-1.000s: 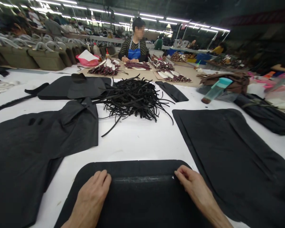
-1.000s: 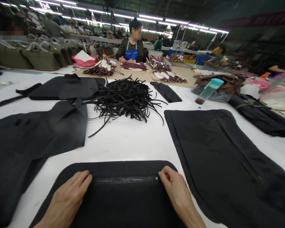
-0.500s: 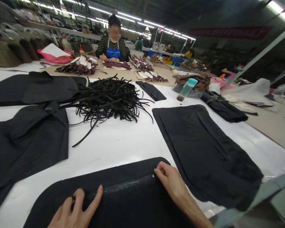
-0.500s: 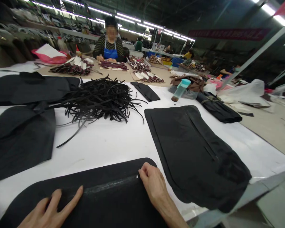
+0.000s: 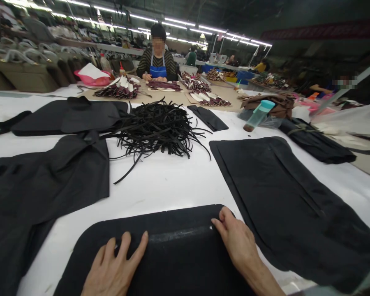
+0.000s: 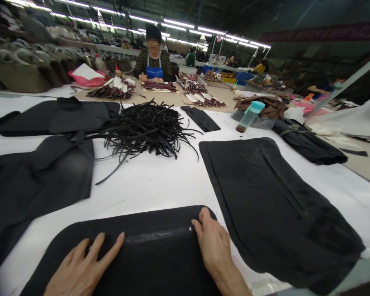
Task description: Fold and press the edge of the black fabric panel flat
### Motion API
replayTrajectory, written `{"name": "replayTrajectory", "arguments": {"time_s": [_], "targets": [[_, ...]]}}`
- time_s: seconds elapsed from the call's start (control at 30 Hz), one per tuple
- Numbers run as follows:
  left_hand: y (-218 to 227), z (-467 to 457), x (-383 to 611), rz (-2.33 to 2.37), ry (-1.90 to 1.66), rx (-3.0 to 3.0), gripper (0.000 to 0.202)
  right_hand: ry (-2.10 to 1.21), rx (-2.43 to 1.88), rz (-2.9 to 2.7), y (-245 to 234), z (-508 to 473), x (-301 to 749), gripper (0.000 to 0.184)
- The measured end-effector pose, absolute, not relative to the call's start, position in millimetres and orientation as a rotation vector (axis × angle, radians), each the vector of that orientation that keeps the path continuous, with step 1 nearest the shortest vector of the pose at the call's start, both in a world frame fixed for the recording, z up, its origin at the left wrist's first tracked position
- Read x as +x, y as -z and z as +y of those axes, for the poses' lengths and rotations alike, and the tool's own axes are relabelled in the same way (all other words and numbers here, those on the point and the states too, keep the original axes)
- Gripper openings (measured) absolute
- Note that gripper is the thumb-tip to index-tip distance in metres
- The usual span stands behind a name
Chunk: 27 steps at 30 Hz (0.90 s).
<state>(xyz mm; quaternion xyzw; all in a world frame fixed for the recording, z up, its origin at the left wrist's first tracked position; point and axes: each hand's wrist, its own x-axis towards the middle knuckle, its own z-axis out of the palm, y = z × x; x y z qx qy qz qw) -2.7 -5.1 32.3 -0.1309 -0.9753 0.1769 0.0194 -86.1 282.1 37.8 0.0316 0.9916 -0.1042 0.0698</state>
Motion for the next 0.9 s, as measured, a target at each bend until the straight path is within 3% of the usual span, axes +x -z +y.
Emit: {"name": "replayTrajectory", "arguments": {"time_s": [0.13,0.27,0.37,0.53,0.9], "targets": [[-31.1,-5.8,-3.3,-3.112,-0.410,-0.380,0.076,0.060,-0.120,3.175,-34.9,275.0,-78.0,0.009],[-21.8,-6.7,-5.1,-3.128,-0.374,-0.397,0.074,0.234,-0.809,3.255,-36.0,243.2,-66.1,0.035],[-12.6,-10.9,-4.6,-3.096,-0.330,-0.421,0.073,0.394,-1.135,3.180,-31.8,218.9,-59.8,0.045],[-2.9,-21.1,-1.2,-3.065,-0.228,-0.459,0.077,0.345,-1.221,3.173,-19.4,209.1,-57.8,0.049],[-37.8,8.4,-16.6,-3.072,-0.114,-0.388,0.057,-0.071,-1.176,3.290,-12.4,191.4,-48.1,0.054]]}}
